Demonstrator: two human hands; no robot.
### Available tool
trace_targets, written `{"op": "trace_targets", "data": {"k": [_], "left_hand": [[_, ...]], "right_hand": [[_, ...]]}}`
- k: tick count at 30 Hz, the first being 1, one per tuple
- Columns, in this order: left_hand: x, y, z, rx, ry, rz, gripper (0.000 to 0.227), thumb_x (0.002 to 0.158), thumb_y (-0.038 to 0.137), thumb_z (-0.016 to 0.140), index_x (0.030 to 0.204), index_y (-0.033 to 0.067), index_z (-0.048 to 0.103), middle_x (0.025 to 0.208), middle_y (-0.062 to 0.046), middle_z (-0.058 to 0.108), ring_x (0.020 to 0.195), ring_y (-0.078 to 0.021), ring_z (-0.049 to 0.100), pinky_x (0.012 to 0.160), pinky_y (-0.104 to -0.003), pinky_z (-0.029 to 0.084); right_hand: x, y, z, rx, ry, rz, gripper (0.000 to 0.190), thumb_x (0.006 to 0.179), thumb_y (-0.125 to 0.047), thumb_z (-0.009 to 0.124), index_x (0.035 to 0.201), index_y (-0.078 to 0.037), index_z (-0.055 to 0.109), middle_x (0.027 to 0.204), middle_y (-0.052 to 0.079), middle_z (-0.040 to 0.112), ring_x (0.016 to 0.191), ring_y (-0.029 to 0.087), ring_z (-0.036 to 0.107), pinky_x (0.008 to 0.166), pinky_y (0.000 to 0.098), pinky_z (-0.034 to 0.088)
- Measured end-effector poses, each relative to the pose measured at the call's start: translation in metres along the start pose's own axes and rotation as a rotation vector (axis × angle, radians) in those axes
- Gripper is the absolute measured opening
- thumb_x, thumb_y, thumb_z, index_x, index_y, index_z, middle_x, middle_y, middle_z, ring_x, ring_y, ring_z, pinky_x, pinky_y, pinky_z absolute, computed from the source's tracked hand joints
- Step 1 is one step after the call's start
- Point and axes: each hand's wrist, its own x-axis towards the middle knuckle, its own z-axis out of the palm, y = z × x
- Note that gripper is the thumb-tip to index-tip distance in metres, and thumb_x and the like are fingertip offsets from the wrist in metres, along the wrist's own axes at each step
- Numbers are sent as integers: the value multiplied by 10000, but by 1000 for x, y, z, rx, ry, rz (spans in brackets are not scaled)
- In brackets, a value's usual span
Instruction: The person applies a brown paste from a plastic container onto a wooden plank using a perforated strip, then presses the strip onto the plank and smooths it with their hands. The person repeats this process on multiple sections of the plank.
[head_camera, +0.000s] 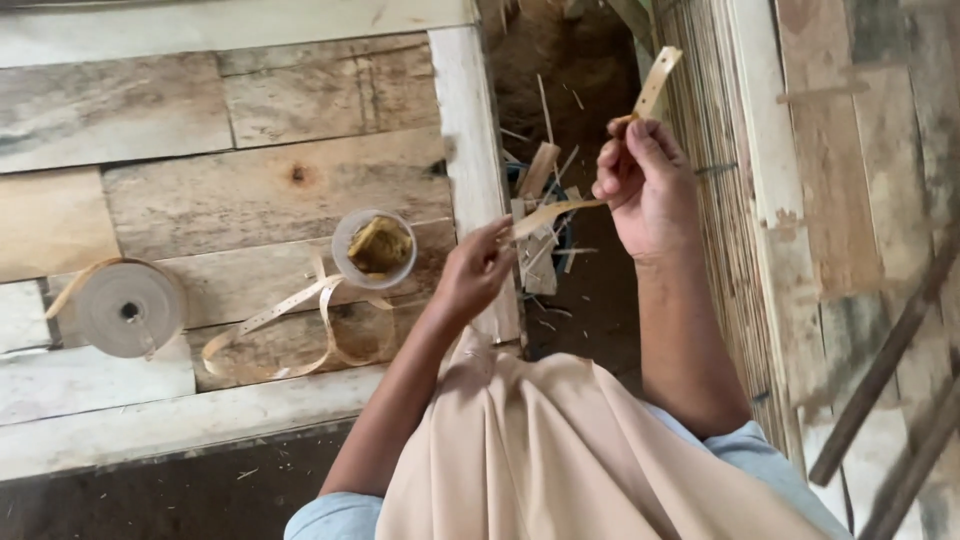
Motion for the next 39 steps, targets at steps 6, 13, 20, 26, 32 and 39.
{"op": "trace_targets", "data": {"k": [6,13,20,26,32,39], "left_hand": [[39,5,-10,50,16,159,302,1032,232,612,1304,153,715,861,-102,621,735,-185,591,691,-329,514],[101,-14,-22,-68,109,218,248,994,103,654,1211,145,767,846,-48,592,744,-116,557,695,-279,504],[181,-40,-37,676,82,48,210,941,394,622,1094,343,757,1410,-12,567,1322,-360,501,1044,-540,431],[250,-64,-75,828,136,-91,475,983,221,562,1450,159,502,1597,-129,344,1482,-462,211,1145,-689,229],[317,-121,-103,1018,18,56,680,1013,211,495,1638,115,244,1730,-101,140,1561,-450,33,1190,-695,68],[342,-130,-106,1098,-30,269,705,935,193,449,1625,196,308,1717,5,221,1582,-355,118,1226,-634,89]], "right_hand": [[30,-6,23,-51,-31,-20,166,1050,-267,615,1066,-103,632,765,109,682,521,134,595,494,261,546],[89,31,43,-100,-21,17,167,1052,-238,601,1073,-74,628,725,147,673,468,172,601,436,291,542],[179,88,44,-287,14,190,183,1008,-236,651,1025,-54,648,671,167,676,434,226,637,370,318,528],[261,152,61,-390,25,423,214,959,-240,681,975,-28,672,657,198,691,464,247,678,406,342,571],[313,191,80,-614,76,524,243,947,-235,637,947,-1,698,674,232,706,497,292,715,450,388,608],[324,183,94,-852,92,634,265,948,-211,590,865,-4,734,679,197,735,497,234,729,465,326,623]]}}
